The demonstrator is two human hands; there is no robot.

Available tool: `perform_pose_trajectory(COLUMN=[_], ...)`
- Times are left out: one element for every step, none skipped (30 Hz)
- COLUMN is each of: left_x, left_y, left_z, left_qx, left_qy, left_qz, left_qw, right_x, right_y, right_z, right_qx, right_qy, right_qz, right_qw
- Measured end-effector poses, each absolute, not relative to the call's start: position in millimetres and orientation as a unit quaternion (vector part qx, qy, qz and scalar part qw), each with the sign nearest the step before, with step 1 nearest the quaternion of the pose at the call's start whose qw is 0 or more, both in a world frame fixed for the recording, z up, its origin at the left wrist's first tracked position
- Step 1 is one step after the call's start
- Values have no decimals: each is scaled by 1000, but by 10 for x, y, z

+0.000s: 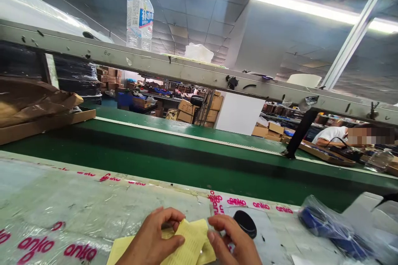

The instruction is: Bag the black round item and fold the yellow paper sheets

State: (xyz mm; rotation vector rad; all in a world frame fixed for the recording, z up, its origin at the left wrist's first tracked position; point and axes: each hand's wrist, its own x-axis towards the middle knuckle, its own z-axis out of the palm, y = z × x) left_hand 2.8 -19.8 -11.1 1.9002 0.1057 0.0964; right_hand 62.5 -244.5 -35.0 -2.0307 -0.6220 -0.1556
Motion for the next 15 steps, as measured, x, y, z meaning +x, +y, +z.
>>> perform_pose_trajectory(left_x=[31,32,31,28,25,21,17,14,12,11,11,12,13,13,14], left_y=[-195,-192,-190,-190,-191,-193,-195,-199,-203,-207,-210,-213,-215,-216,-216], left_z=[-111,-112,-111,-109,-105,-101,-96,-93,-91,-92,-95,-100,-108,-117,-127], left_qx=[814,815,816,816,817,818,820,823,824,825,825,824,824,825,826], left_qy=[41,37,31,26,23,21,20,22,23,24,23,21,20,19,19], left_qz=[40,38,35,34,34,34,33,32,32,32,33,35,38,42,43], left_qw=[577,577,576,576,575,573,570,567,565,563,564,565,565,563,562], right_x=[635,646,657,666,672,675,675,671,666,659,652,644,638,631,625], right_y=[-2395,-2356,-2328,-2307,-2290,-2276,-2264,-2253,-2241,-2231,-2221,-2211,-2203,-2195,-2187], right_z=[-339,-327,-317,-311,-310,-313,-320,-328,-336,-342,-345,-346,-346,-343,-339], right_qx=[-835,-836,-837,-836,-833,-826,-817,-808,-799,-791,-785,-781,-777,-773,-768], right_qy=[-249,-243,-236,-228,-218,-207,-197,-187,-179,-172,-166,-160,-156,-153,-151], right_qz=[-28,5,32,55,74,90,102,110,117,122,126,130,134,138,142], right_qw=[490,492,492,495,503,516,532,548,562,574,583,590,594,600,606])
